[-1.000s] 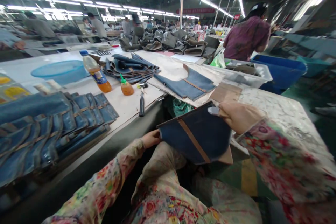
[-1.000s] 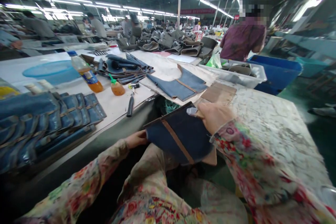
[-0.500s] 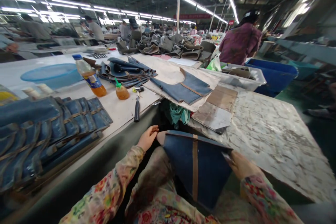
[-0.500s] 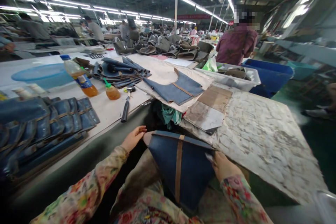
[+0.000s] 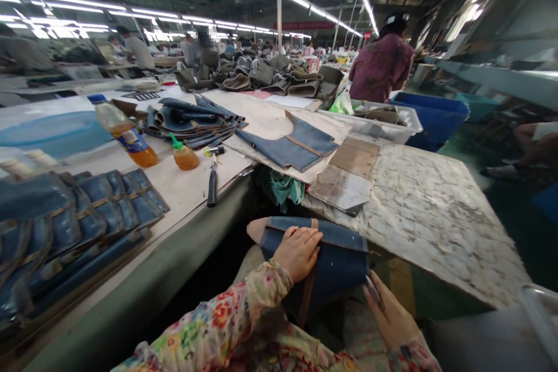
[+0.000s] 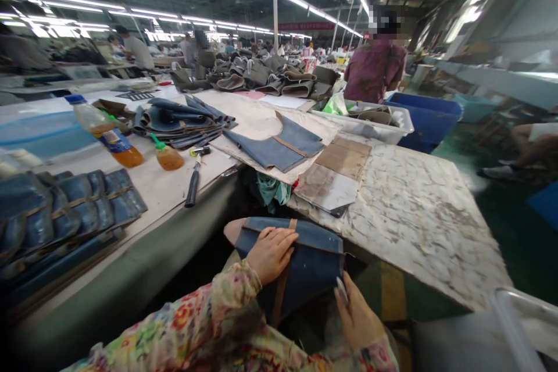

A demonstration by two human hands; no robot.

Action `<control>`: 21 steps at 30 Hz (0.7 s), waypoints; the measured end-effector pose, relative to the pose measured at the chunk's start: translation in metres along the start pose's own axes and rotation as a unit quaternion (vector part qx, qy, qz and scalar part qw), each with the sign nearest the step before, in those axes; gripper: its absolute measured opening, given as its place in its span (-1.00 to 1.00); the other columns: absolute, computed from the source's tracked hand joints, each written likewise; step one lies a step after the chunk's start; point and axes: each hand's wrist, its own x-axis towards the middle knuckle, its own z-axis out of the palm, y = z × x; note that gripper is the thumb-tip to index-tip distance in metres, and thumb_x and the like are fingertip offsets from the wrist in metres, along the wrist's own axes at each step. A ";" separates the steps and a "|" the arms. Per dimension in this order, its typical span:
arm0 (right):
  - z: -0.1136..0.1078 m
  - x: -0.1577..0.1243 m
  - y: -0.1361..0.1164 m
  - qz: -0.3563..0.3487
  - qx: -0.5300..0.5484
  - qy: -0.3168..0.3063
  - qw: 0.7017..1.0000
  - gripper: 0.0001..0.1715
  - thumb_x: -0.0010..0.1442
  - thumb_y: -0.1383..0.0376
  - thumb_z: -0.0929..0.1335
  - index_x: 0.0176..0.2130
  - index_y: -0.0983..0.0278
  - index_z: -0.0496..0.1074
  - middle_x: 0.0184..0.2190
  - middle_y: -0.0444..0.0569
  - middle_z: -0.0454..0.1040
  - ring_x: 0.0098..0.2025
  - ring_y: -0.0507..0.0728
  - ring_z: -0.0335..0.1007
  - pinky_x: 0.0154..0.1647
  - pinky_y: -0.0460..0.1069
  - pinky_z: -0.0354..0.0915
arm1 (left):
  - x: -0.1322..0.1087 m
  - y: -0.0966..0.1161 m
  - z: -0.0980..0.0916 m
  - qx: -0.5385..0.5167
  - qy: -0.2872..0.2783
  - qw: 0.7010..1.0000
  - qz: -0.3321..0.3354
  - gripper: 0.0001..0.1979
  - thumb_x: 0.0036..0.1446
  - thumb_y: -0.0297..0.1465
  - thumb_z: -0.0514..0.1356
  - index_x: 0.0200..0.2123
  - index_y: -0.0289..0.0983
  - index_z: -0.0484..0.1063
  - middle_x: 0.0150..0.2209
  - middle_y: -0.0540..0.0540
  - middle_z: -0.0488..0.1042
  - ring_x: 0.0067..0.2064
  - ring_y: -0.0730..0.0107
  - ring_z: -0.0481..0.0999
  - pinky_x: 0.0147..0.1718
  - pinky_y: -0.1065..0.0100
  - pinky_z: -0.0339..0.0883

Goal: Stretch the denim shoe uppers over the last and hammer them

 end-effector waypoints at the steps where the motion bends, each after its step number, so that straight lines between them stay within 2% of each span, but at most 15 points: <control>1: 0.002 -0.001 0.000 0.006 0.009 0.000 1.000 -0.39 0.16 -0.01 0.12 0.07 0.24 0.26 0.00 0.03 0.37 0.01 0.20 0.32 -0.01 0.06 0.31 | -0.001 0.000 0.001 0.005 0.000 1.000 0.004 -0.65 0.20 -0.36 -0.03 0.05 -0.17 0.25 0.02 -0.08 0.36 0.05 0.36 0.30 0.08 0.18 0.04; 6: 0.005 0.003 -0.006 0.013 0.040 -0.030 0.999 -0.39 0.16 0.04 0.13 0.11 0.25 0.21 0.02 0.05 0.35 0.02 0.19 0.31 0.02 0.07 0.28 | 0.004 0.010 0.004 0.003 -0.018 0.998 0.054 -0.59 0.17 -0.44 -0.03 0.10 -0.14 0.19 0.05 -0.06 0.33 0.09 0.39 0.26 0.14 0.19 -0.05; 12: 0.000 -0.003 -0.018 0.029 0.057 -0.023 0.998 -0.39 0.20 0.10 0.11 0.20 0.20 0.07 0.08 0.00 0.28 0.04 0.15 0.29 0.08 0.08 0.21 | 0.014 0.030 0.018 0.009 -0.033 0.993 0.113 -0.57 0.20 -0.41 -0.07 0.15 -0.21 0.13 0.11 -0.10 0.27 0.14 0.36 0.20 0.16 0.19 -0.06; 15: -0.003 -0.005 -0.017 0.030 0.059 -0.029 0.997 -0.37 0.20 0.11 0.11 0.23 0.20 0.00 0.09 0.00 0.27 0.04 0.14 0.29 0.07 0.08 0.22 | 0.014 0.031 0.021 0.018 -0.035 0.992 0.122 -0.57 0.22 -0.41 -0.10 0.16 -0.19 0.12 0.14 -0.07 0.24 0.16 0.35 0.17 0.17 0.17 -0.09; 21: -0.005 -0.004 -0.004 0.017 0.054 -0.105 0.993 -0.30 0.20 0.12 0.13 0.26 0.25 -0.11 0.10 0.06 0.25 0.00 0.13 0.33 -0.03 0.02 0.32 | 0.009 0.026 0.020 0.043 -0.024 0.988 0.144 -0.57 0.22 -0.42 -0.10 0.17 -0.22 0.12 0.18 -0.08 0.17 0.21 0.33 0.09 0.18 0.19 -0.13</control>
